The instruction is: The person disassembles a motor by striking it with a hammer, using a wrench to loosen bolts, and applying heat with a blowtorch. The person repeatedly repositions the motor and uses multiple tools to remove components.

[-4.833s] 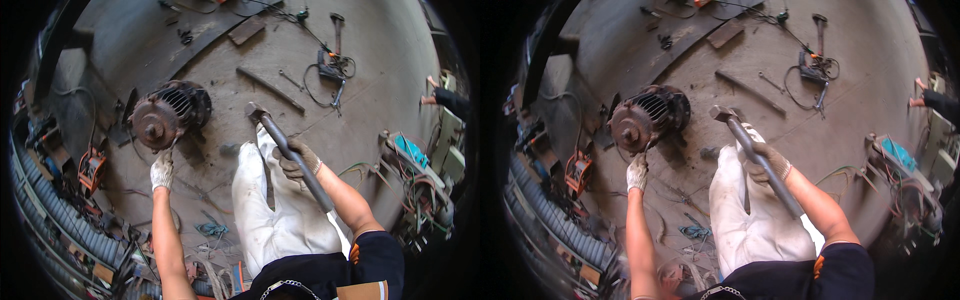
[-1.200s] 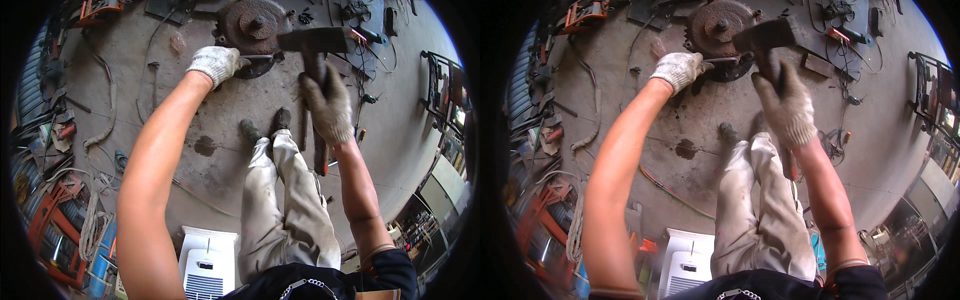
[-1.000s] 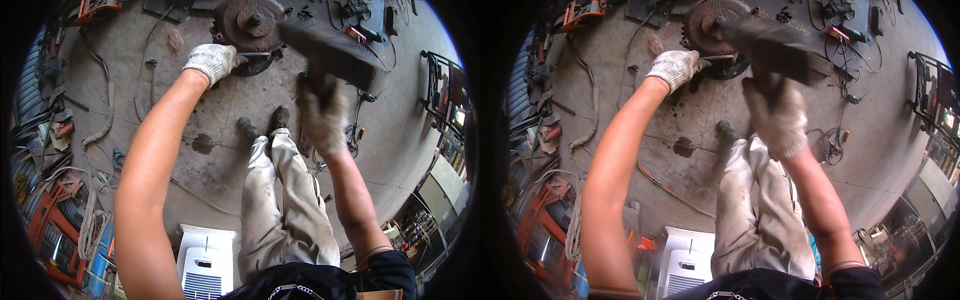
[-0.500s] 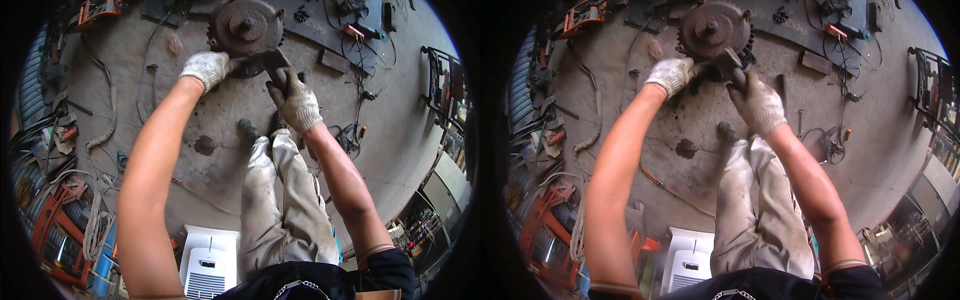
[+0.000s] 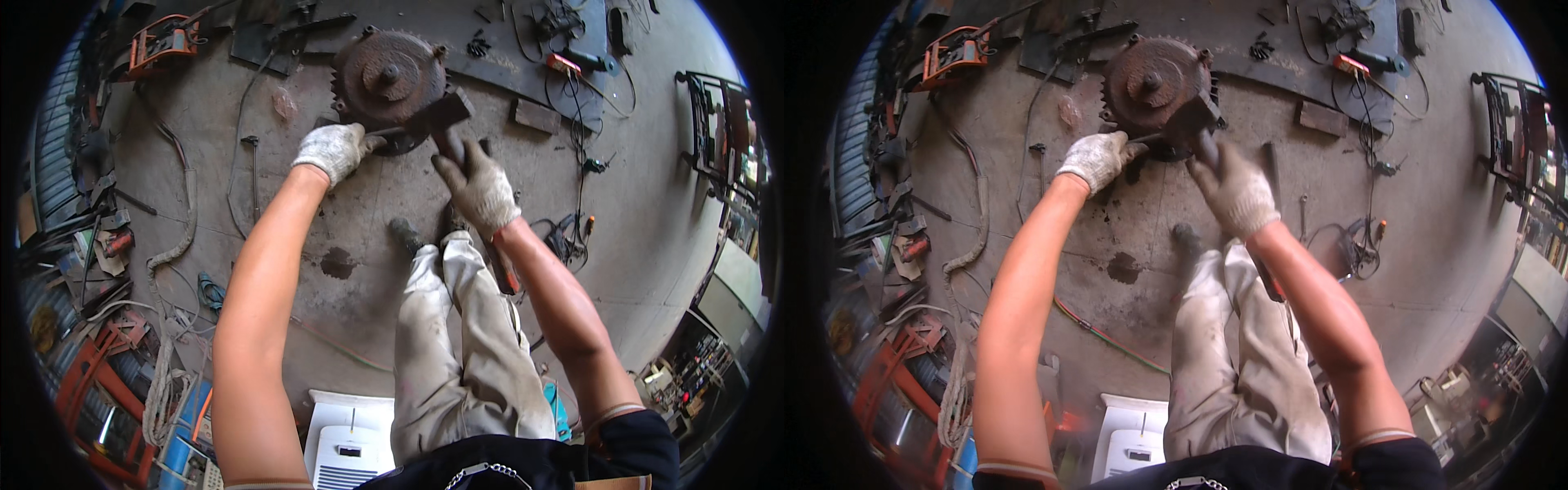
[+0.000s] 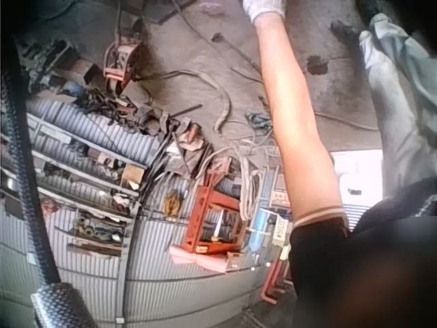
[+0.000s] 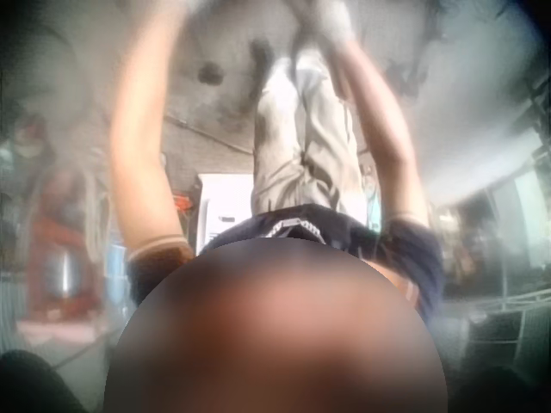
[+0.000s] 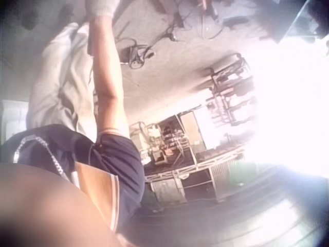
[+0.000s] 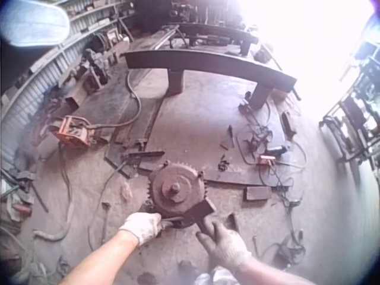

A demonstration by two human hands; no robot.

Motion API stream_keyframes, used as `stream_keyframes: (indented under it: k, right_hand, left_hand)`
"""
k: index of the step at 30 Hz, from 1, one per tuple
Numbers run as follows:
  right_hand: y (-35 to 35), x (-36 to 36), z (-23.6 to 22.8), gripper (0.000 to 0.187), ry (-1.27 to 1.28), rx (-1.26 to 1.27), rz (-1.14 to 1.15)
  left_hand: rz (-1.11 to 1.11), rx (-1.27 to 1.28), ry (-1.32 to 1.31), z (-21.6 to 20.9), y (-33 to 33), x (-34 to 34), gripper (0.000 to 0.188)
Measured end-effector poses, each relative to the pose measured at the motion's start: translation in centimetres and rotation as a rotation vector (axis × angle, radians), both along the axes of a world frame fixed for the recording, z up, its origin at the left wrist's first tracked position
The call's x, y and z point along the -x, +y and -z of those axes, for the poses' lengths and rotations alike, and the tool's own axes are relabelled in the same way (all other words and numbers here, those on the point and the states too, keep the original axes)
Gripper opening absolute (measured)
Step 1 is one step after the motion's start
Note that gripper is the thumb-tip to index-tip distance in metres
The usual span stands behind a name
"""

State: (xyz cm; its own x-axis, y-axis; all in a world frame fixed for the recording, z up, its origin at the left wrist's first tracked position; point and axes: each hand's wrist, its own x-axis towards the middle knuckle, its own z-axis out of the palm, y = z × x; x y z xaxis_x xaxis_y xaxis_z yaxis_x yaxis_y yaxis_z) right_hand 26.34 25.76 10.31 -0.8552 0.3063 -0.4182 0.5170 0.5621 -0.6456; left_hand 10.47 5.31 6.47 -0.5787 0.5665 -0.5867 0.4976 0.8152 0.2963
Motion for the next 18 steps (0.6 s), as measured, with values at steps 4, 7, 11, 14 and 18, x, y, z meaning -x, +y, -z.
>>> stream_keyframes:
  k: [4, 7, 11, 14, 18]
  right_hand:
    - [3.1, 2.8, -0.1, 0.048, 0.028, -0.028, 0.043]
    - [4.9, 5.7, 1.0, 0.048, 0.033, -0.115, -0.088]
    - [6.1, 6.7, 2.9, 0.049, -0.033, -0.082, -0.117]
    - [6.4, 6.6, 3.3, 0.050, -0.016, -0.116, -0.161]
    - [6.5, 7.1, 2.7, 0.050, -0.022, -0.139, -0.176]
  left_hand:
    - [-0.012, -0.018, -0.006, -0.4, -0.9, 0.3, 0.057]
    - [-0.046, -0.012, 0.049, 0.0, -1.2, -0.1, 0.059]
    - [-0.095, 0.031, 0.083, 1.0, -1.4, -1.0, 0.061]
    - [-0.142, 0.040, 0.084, 1.4, -1.7, -1.9, 0.062]
    - [-0.349, 0.002, -0.042, 1.9, -1.4, -6.5, 0.052]
